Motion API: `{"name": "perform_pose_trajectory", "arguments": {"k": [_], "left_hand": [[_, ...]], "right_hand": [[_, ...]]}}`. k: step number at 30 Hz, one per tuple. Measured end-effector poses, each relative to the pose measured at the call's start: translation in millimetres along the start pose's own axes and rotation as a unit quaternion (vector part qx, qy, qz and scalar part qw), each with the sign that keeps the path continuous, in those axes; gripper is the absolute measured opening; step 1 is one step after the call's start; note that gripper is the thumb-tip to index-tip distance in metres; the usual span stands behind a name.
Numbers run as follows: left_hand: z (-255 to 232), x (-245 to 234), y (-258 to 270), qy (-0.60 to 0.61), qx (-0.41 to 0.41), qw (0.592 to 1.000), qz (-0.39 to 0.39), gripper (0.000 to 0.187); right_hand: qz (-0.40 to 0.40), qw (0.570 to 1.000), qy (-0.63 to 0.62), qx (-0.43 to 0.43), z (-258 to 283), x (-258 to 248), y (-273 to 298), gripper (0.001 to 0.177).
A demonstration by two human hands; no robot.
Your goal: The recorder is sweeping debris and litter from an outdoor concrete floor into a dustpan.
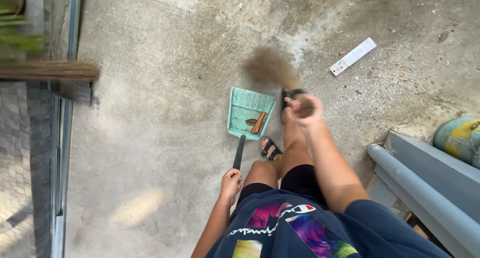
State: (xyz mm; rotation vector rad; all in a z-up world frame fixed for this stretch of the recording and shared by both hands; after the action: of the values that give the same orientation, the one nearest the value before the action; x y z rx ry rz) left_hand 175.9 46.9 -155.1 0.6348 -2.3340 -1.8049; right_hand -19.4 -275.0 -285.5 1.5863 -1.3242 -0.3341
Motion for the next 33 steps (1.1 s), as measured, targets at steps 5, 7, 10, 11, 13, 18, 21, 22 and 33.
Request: {"name": "perform_pose_trajectory", "arguments": {"k": [5,7,10,11,13,18,21,22,33], "left_hand": [[-42,26,-12,-0.005,-0.011,1.000,-0.002,0.011],[-65,40,-21,-0.008,-0.014,1.000,-0.007,0.011],[-90,64,-24,-0.022,-0.014,1.000,0.008,0.009],[-95,75,-31,-0.015,-0.010,0.999,0.028,0.009],[-111,90,-38,-0.003,-0.006,0.999,0.042,0.010],[-150,122,-42,-0.028,0.014,0.998,0.061,0.007],[-168,136,-48,-0.018,0.025,0.996,0.089,0.007],[-173,137,-51,-0.019,0.023,0.995,0.092,0.007],[-269,118,-99,-0.094,0.039,0.982,0.158,0.006]], "right_hand": [[-0.034,0.974,-0.012,-0.221,78,18,42,0.035],[-0.012,0.968,0.056,-0.243,46,59,53,0.029],[-0.111,0.960,0.222,-0.126,-52,93,63,0.024],[-0.081,0.969,0.221,-0.075,-73,97,50,0.026],[-0.050,0.973,0.223,-0.018,-101,103,12,0.028],[-0.050,0.966,0.230,0.105,-120,137,-90,0.031],[-0.109,0.956,0.269,0.037,-56,182,-100,0.021],[-0.111,0.956,0.268,0.035,-23,188,-94,0.021],[-0.083,0.946,0.141,-0.281,63,254,-15,0.038]]}}
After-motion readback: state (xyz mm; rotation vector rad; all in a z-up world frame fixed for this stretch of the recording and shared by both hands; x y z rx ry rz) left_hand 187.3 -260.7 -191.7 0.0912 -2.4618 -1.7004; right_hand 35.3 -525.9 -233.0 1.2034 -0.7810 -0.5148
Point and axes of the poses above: each hand's wrist, its own y-axis away from the middle knuckle, its own x-axis out of the palm, z = x × y, the point moved 10 cm from there along -y, towards the middle knuckle, and after that the axes turned 14 degrees about -y, right-handed, at the moved point
